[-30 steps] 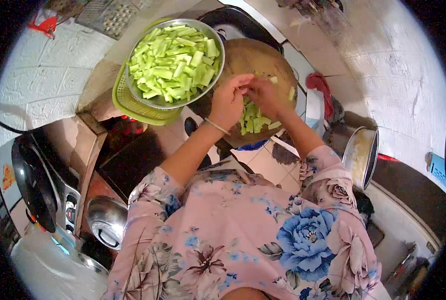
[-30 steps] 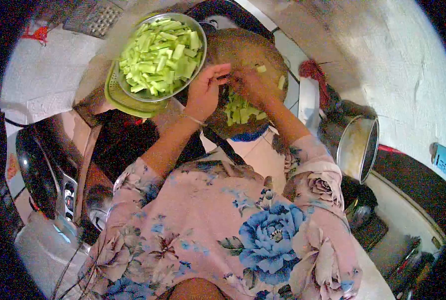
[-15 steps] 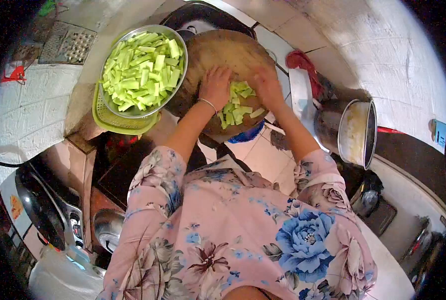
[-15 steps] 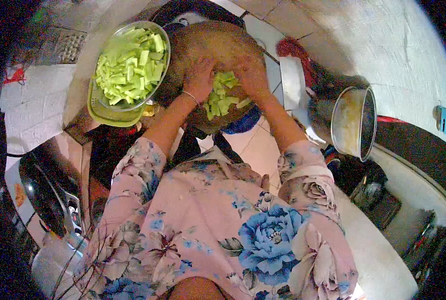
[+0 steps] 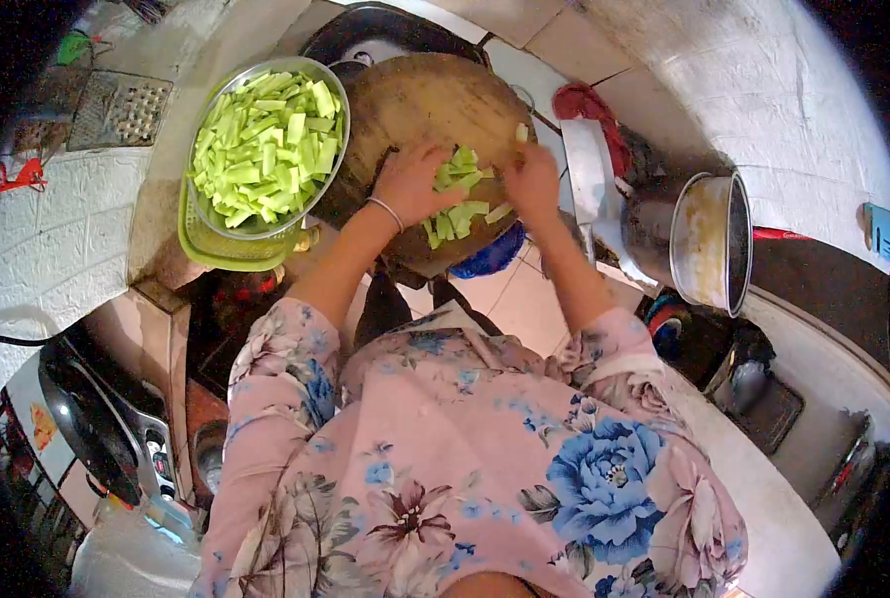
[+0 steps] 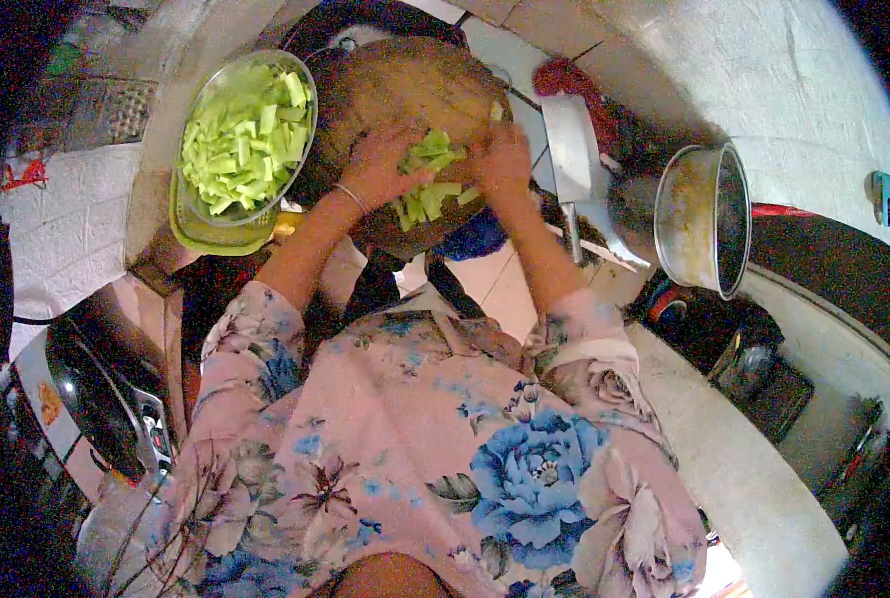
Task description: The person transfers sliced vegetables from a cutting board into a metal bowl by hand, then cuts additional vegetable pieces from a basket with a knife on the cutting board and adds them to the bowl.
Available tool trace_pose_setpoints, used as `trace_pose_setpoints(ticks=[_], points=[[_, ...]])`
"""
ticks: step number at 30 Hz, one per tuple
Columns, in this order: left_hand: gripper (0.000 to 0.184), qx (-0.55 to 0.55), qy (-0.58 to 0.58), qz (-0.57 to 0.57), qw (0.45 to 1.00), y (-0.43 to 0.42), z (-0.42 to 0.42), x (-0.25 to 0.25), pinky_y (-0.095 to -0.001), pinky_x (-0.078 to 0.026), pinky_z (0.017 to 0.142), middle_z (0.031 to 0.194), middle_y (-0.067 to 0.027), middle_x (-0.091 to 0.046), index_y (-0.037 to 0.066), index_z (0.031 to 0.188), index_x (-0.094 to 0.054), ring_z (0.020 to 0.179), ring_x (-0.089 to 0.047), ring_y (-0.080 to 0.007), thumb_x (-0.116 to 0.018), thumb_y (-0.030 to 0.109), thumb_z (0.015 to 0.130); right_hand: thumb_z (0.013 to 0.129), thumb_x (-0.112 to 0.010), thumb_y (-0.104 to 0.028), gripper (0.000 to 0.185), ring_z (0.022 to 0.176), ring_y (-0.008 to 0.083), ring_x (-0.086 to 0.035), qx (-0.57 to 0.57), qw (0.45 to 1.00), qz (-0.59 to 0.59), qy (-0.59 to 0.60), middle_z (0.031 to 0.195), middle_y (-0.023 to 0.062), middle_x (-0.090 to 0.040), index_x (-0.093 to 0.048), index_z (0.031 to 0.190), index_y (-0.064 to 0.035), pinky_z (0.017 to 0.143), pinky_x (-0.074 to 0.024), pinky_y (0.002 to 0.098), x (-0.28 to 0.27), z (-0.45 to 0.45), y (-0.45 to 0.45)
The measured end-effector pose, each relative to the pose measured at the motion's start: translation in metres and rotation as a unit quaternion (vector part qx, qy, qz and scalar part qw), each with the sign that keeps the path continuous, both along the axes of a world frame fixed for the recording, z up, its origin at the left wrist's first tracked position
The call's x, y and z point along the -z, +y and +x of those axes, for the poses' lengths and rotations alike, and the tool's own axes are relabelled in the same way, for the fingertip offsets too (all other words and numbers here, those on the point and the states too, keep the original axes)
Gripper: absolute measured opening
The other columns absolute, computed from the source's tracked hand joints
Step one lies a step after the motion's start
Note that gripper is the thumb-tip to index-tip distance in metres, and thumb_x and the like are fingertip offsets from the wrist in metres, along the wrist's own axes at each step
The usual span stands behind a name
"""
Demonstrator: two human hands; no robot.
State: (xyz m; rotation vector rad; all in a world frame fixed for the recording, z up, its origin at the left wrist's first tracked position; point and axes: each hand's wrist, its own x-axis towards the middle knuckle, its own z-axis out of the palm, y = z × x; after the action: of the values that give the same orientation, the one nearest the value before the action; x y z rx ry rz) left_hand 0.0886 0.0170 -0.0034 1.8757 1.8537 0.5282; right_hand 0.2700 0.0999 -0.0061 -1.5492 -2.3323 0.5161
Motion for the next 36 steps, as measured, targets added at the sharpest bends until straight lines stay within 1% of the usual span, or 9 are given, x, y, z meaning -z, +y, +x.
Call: trace_pose_setpoints(ticks=[2, 4, 7, 10, 18, 20, 24, 29, 36], points=[[0.07, 0.005, 0.028, -0.026, 0.999, -0.011, 0.002, -0.017, -0.0451, -0.033, 0.091, 0.121, -0.014, -0.041, 0.008, 0.117, -0.046, 0.116, -0.034, -0.0321, -0.067, 0.044, 0.062, 0.072, -0.058, -0.027, 0.035, 0.086, 0.0347, -0.054, 0.034, 0.999, 0.036, 0.013, 0.09, 0.0197, -0.057, -0.057, 0.093, 0.0009, 0.075, -0.0434, 0.0411, 0.011, 0.006, 0.033], [0.101, 0.04, 0.124, -0.081, 0.988, -0.018, 0.007, -0.027, -0.049, -0.026, 0.095, 0.133, -0.0153, -0.029, 0.011, 0.133, -0.023, 0.122, -0.028, -0.0313, -0.071, 0.049, 0.053, 0.066, -0.062, -0.039, 0.045, 0.079, 0.0332, -0.058, 0.07, 0.991, -0.044, -0.101, 0.083, 0.0189, -0.06, -0.06, 0.089, -0.0008, 0.07, -0.0455, 0.0399, 0.022, 0.008, 0.054], [0.107, 0.051, 0.165, -0.098, 0.98, -0.027, 0.011, -0.026, -0.0492, -0.026, 0.095, 0.135, -0.0163, -0.025, 0.012, 0.135, -0.016, 0.124, -0.026, -0.0309, -0.073, 0.047, 0.052, 0.062, -0.063, -0.044, 0.046, 0.072, 0.0315, -0.06, 0.03, 0.976, -0.166, -0.135, 0.075, 0.0173, -0.062, -0.063, 0.081, -0.0023, 0.065, -0.0468, 0.0384, 0.01, 0.005, 0.069], [0.106, 0.042, 0.15, -0.108, 0.982, -0.028, 0.01, -0.021, -0.0481, -0.026, 0.095, 0.135, -0.0159, -0.025, 0.012, 0.135, -0.017, 0.124, -0.026, -0.031, -0.074, 0.045, 0.052, 0.064, -0.064, -0.038, 0.038, 0.062, 0.0256, -0.061, -0.052, 0.981, -0.138, -0.125, 0.064, 0.0135, -0.061, -0.064, 0.076, -0.0015, 0.061, -0.0475, 0.0342, 0.025, 0.023, 0.089], [0.104, 0.047, 0.135, -0.104, 0.984, -0.026, 0.004, -0.019, -0.0477, -0.029, 0.094, 0.135, -0.0158, -0.025, 0.011, 0.134, -0.018, 0.121, -0.029, -0.032, -0.075, 0.041, 0.053, 0.07, -0.061, -0.024, 0.024, 0.046, 0.0154, -0.055, -0.068, 0.994, -0.077, 0.036, 0.055, 0.0077, -0.057, -0.064, 0.078, -0.0015, 0.047, -0.0433, 0.0294, 0.05, 0.054, 0.098], [0.104, 0.033, 0.126, -0.11, 0.985, -0.023, 0.004, -0.021, -0.0474, -0.03, 0.094, 0.134, -0.0156, -0.026, 0.01, 0.134, -0.019, 0.12, -0.031, -0.0326, -0.076, 0.04, 0.052, 0.073, -0.058, -0.025, 0.024, 0.046, 0.0158, -0.055, 0.023, 0.991, -0.124, -0.032, 0.059, 0.0087, -0.059, -0.063, 0.081, -0.0027, 0.049, -0.044, 0.0296, 0.026, 0.059, 0.08], [0.103, -0.04, 0.114, -0.163, 0.979, -0.019, 0.006, -0.029, -0.0429, -0.039, 0.088, 0.125, -0.017, -0.032, 0.011, 0.132, -0.022, 0.113, -0.037, -0.0332, -0.079, 0.034, 0.049, 0.074, -0.058, -0.021, 0.028, 0.073, 0.0277, -0.06, 0.022, 0.992, -0.117, 0.044, 0.078, 0.0168, -0.061, -0.059, 0.095, -0.0033, 0.066, -0.0457, 0.0355, 0.019, 0.058, 0.007], [0.101, -0.077, 0.097, -0.231, 0.965, -0.011, 0.008, -0.036, -0.0403, -0.046, 0.081, 0.114, -0.0176, -0.036, 0.013, 0.131, -0.024, 0.105, -0.044, -0.0345, -0.08, 0.028, 0.048, 0.061, -0.07, -0.024, 0.065, 0.098, 0.0349, -0.051, -0.053, 0.995, -0.072, -0.043, 0.113, 0.0217, -0.045, -0.044, 0.117, -0.0068, 0.081, -0.0435, 0.0385, -0.012, 0.015, -0.048], [0.091, -0.046, 0.013, -0.233, 0.971, 0.004, 0.009, -0.019, -0.0399, -0.044, 0.085, 0.117, -0.0234, -0.038, 0.012, 0.128, -0.029, 0.103, -0.047, -0.0388, -0.076, 0.02, 0.051, 0.051, -0.076, -0.026, 0.089, 0.102, 0.0374, -0.048, -0.057, 0.979, -0.181, -0.074, 0.116, 0.0244, -0.042, -0.033, 0.125, -0.0043, 0.085, -0.0416, 0.0387, -0.015, -0.03, -0.037]])
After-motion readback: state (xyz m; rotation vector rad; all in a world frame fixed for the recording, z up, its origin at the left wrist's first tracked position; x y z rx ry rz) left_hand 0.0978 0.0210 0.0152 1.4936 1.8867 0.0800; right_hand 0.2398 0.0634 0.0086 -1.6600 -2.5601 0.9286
